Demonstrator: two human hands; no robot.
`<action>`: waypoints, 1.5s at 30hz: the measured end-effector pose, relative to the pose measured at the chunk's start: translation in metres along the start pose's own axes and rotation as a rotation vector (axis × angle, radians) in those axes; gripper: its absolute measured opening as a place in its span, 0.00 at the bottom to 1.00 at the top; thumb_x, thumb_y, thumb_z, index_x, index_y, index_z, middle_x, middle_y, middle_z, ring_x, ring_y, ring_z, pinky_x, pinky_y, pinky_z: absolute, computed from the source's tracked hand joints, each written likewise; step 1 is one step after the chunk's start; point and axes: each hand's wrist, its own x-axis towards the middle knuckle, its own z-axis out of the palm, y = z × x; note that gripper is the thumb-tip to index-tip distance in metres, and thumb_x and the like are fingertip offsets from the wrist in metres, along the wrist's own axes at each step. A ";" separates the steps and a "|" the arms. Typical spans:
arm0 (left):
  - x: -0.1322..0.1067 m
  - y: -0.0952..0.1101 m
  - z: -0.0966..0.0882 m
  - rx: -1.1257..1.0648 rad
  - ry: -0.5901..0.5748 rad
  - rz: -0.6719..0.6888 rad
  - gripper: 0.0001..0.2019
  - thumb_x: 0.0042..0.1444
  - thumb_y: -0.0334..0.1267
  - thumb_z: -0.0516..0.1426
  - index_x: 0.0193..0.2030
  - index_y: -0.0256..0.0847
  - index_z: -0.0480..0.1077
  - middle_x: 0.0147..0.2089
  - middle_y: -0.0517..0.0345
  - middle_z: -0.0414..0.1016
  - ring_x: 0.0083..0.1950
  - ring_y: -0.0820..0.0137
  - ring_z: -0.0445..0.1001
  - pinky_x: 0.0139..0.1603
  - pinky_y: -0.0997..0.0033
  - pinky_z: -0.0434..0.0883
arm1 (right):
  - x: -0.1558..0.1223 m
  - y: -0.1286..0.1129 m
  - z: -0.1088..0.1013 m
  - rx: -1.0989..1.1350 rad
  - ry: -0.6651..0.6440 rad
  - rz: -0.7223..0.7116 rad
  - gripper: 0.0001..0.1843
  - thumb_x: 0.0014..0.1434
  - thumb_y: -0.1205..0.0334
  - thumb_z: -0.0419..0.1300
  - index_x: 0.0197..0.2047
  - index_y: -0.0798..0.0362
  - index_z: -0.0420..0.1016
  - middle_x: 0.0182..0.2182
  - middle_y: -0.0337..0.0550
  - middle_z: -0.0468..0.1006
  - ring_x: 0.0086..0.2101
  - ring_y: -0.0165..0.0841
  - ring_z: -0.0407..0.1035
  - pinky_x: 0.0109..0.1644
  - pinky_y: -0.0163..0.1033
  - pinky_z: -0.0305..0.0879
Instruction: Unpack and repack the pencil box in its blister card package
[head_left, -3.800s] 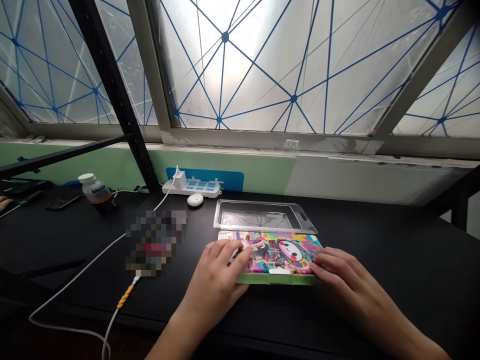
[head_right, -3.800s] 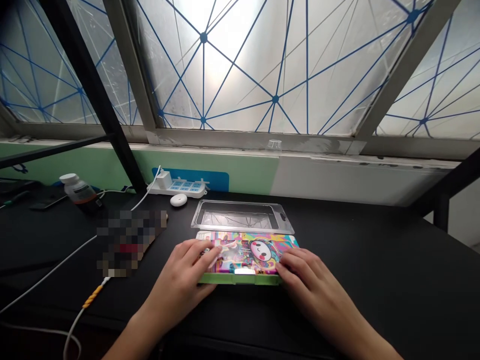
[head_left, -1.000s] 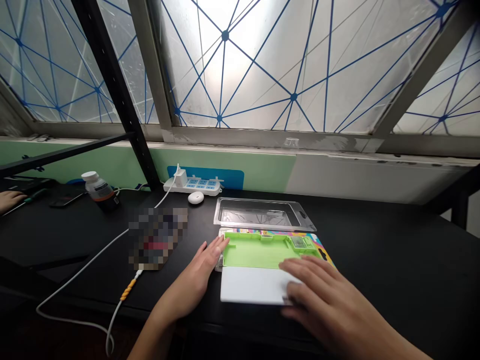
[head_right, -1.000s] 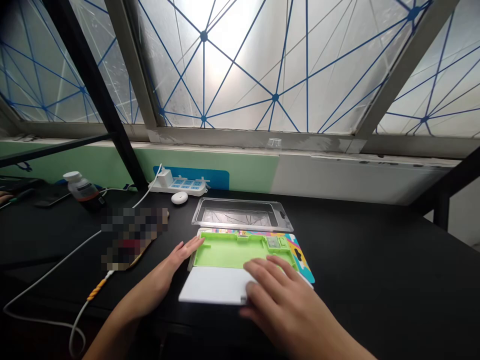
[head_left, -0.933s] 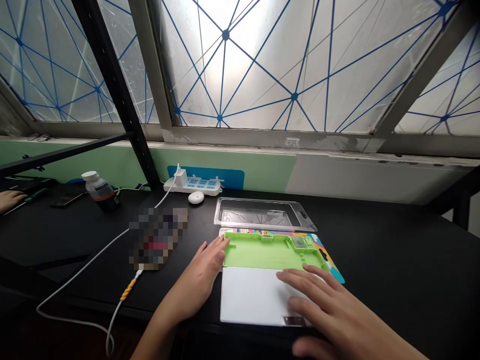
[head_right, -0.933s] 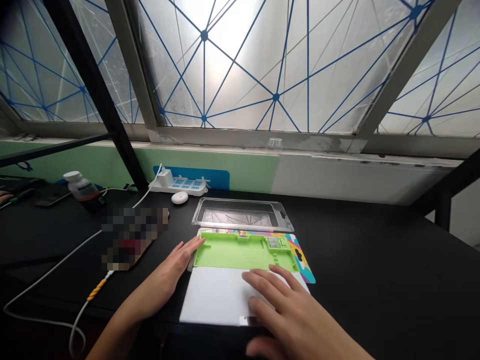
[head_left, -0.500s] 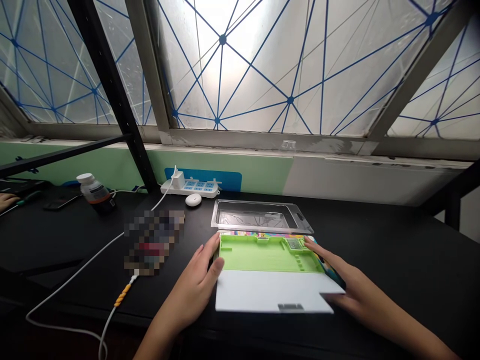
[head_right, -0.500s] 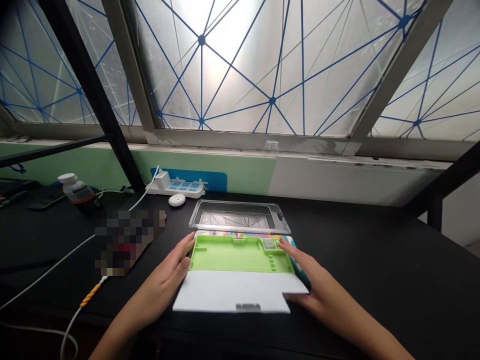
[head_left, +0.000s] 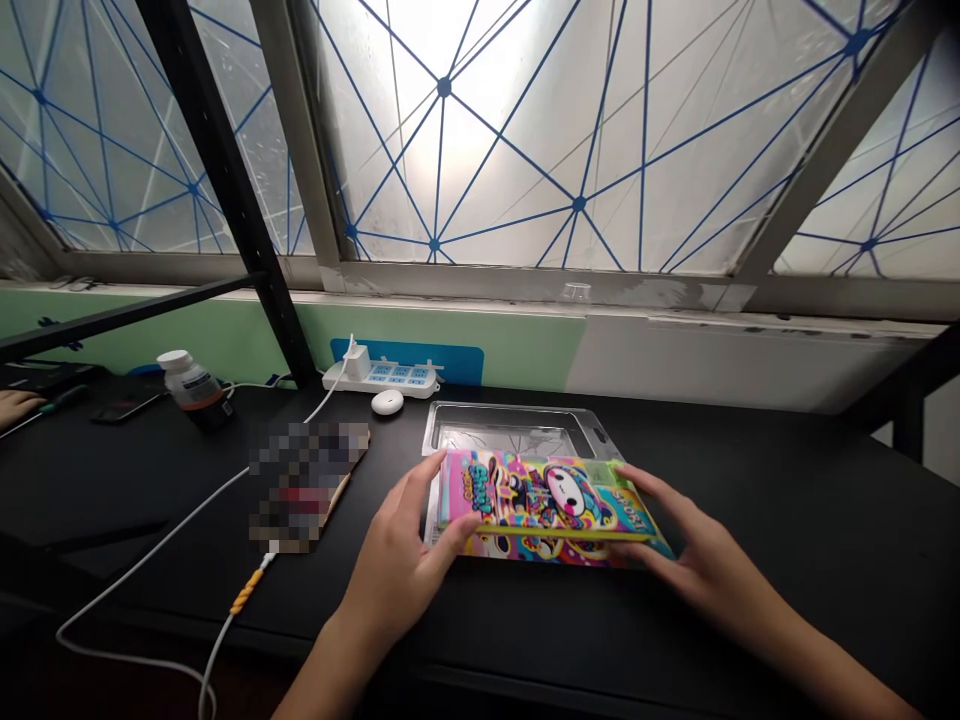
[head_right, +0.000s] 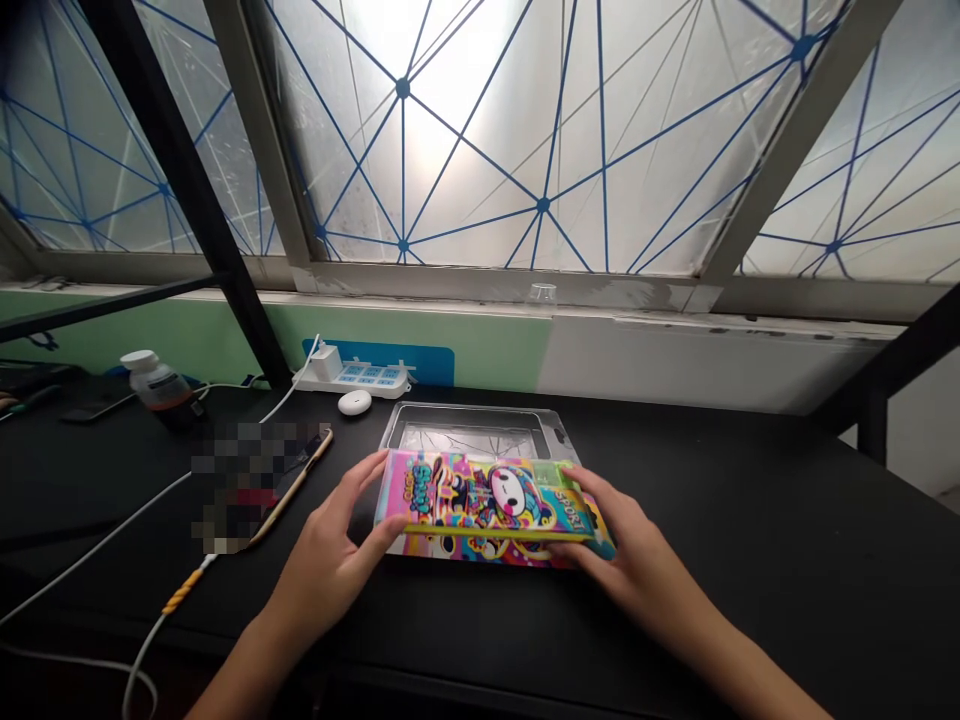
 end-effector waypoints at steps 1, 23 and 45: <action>0.010 0.007 -0.001 0.043 0.042 0.047 0.30 0.65 0.54 0.55 0.70 0.48 0.55 0.67 0.48 0.67 0.68 0.55 0.66 0.65 0.56 0.64 | 0.009 -0.002 -0.005 0.007 0.018 -0.006 0.36 0.59 0.45 0.63 0.67 0.44 0.60 0.62 0.51 0.71 0.58 0.51 0.68 0.58 0.54 0.70; 0.112 0.007 0.046 0.469 -0.227 0.124 0.32 0.70 0.55 0.44 0.70 0.33 0.58 0.76 0.33 0.46 0.76 0.46 0.43 0.69 0.42 0.55 | 0.059 -0.047 0.029 -0.196 -0.091 -0.518 0.17 0.68 0.52 0.56 0.54 0.50 0.76 0.56 0.55 0.75 0.57 0.46 0.69 0.60 0.55 0.63; 0.133 -0.023 0.046 0.546 -0.394 0.028 0.38 0.64 0.63 0.42 0.74 0.41 0.52 0.77 0.41 0.46 0.77 0.45 0.41 0.72 0.39 0.41 | 0.059 -0.065 0.051 -0.141 -0.304 -0.124 0.14 0.67 0.47 0.54 0.39 0.50 0.67 0.44 0.50 0.73 0.45 0.44 0.67 0.49 0.50 0.65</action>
